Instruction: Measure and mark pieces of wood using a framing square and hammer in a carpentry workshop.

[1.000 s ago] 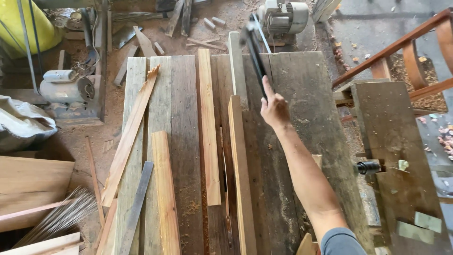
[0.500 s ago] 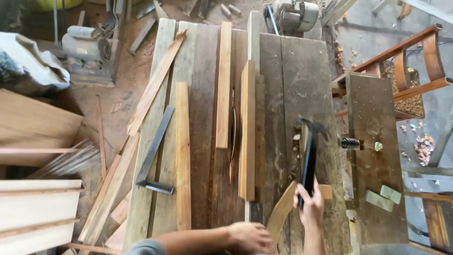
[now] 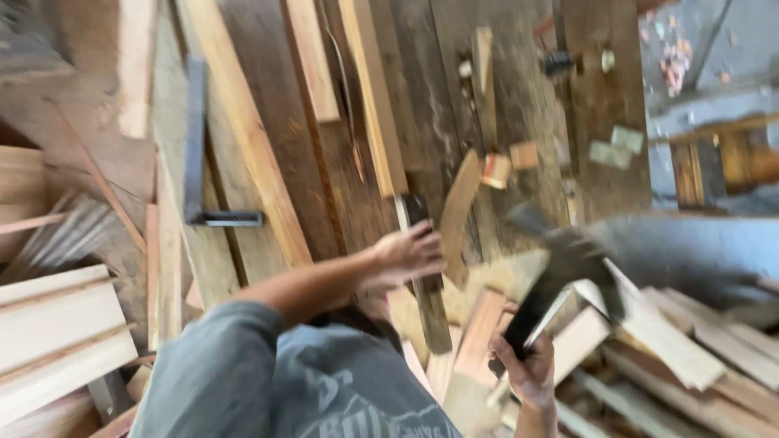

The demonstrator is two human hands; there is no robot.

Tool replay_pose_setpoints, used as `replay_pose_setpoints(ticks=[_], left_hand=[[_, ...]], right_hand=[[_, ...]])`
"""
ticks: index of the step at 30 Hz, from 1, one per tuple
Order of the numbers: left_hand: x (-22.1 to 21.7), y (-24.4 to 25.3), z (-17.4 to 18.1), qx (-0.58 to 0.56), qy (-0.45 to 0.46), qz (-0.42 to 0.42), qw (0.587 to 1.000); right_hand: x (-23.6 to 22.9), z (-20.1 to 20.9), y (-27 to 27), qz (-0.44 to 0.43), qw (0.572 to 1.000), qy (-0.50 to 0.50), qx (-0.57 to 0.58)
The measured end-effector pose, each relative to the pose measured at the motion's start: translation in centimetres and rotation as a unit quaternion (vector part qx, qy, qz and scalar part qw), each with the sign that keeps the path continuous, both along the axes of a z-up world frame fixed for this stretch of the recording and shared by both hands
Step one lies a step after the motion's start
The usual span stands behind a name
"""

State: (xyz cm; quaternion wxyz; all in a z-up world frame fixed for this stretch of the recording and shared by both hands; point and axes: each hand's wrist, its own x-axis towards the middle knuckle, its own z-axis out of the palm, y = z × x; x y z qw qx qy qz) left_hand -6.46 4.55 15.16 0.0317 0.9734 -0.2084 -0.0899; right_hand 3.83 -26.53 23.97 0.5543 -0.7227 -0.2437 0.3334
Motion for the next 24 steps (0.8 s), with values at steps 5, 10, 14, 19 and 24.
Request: replay_pose_setpoints(ticks=[5,10,14,19,24], left_hand=[[3.9,-0.2,-0.8,-0.029,0.068,0.015,0.997],[4.7,-0.7,-0.8,0.004,0.114,-0.003,0.993],[4.3,-1.2,0.1,0.001,0.121,0.003,0.993],[4.6,-1.4,-1.2,-0.019,0.087,0.016,0.996],[4.9,-1.4,-0.1,-0.026,0.092,0.023,0.995]], right_hand=[[-5.6,-1.7,-7.9,0.096,0.949,-0.028,-0.301],[-7.1,1.2,-9.0,0.075,0.939,-0.064,-0.330],[-5.5,3.9,-8.0,0.078,0.891,-0.058,-0.444],[-3.9,1.5,-11.8,0.085,0.945,-0.258,-0.180],[-1.4,-2.5,-12.7,0.192,0.873,-0.198,-0.403]])
